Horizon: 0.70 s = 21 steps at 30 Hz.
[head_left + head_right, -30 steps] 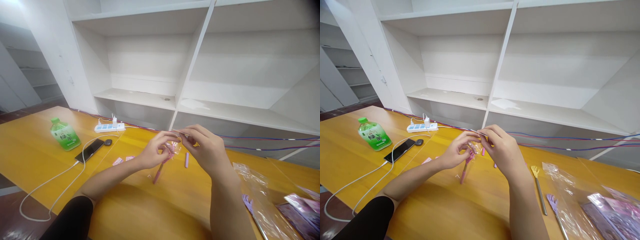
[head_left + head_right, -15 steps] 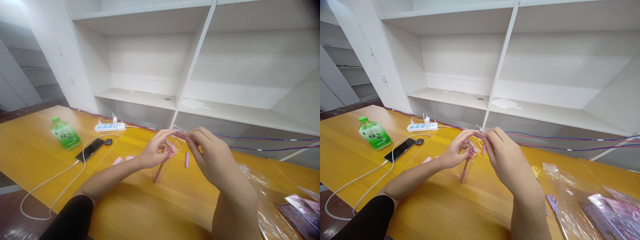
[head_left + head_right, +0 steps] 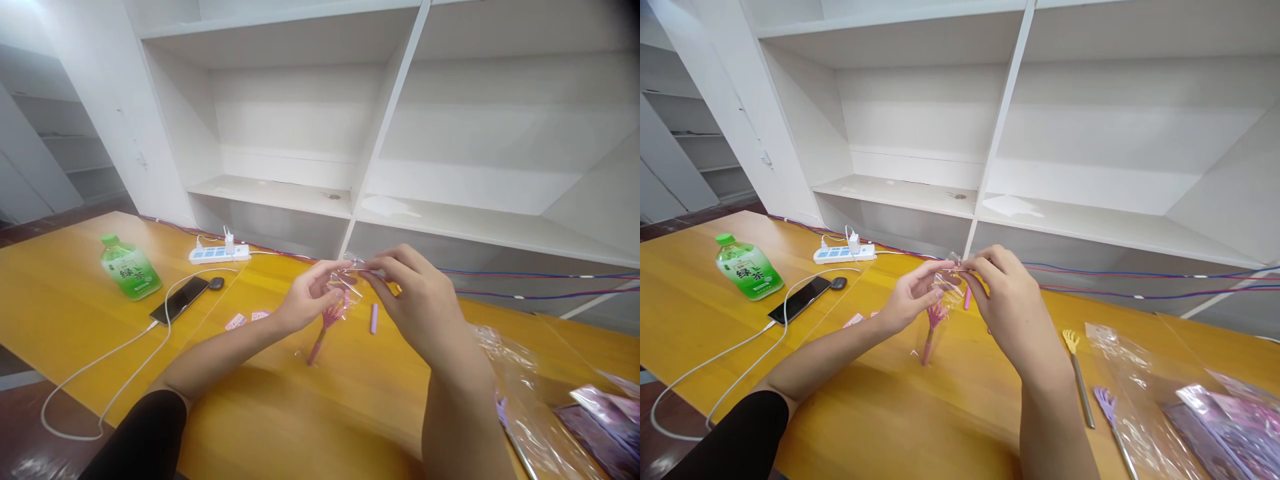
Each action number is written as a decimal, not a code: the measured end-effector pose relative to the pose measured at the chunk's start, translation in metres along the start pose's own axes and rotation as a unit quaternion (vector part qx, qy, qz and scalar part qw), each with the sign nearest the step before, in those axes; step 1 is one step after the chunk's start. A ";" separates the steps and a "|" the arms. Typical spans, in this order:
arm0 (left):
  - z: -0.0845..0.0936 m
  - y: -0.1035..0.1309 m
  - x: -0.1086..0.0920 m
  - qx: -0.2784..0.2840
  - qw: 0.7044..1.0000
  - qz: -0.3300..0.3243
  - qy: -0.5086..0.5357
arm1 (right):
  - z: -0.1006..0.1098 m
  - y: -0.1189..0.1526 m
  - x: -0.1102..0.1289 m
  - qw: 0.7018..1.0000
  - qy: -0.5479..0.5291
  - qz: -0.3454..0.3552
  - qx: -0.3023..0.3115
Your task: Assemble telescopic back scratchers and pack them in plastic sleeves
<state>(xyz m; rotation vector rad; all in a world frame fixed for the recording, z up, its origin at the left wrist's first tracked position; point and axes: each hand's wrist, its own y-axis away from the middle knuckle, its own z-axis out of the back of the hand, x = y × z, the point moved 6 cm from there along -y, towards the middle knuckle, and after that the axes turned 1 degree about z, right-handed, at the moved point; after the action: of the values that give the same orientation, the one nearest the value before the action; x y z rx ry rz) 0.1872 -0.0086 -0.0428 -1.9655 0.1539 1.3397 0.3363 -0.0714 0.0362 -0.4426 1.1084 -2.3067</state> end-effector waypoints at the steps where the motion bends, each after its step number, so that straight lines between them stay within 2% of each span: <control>1: 0.000 0.000 0.000 -0.007 1.000 0.002 0.003 | -0.001 0.000 0.000 1.000 -0.017 -0.007 0.001; 7: 0.005 -0.001 0.007 -0.043 0.999 -0.006 0.017 | -0.008 0.000 -0.003 0.993 -0.098 -0.064 0.021; 10: 0.007 -0.002 0.008 -0.048 0.999 -0.014 0.016 | -0.008 0.000 -0.002 0.994 -0.081 -0.056 0.037; 16: 0.012 0.000 0.009 -0.055 0.998 -0.012 0.002 | -0.005 0.000 -0.004 0.999 -0.038 -0.031 0.020; 21: 0.011 0.000 0.007 -0.049 0.999 -0.009 0.006 | -0.006 0.000 -0.011 0.993 -0.077 -0.078 0.038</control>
<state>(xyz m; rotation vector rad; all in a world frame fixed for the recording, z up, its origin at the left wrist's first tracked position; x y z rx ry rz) 0.1824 0.0006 -0.0507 -2.0520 0.0774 1.3484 0.3426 -0.0612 0.0316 -0.6877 0.9363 -2.3939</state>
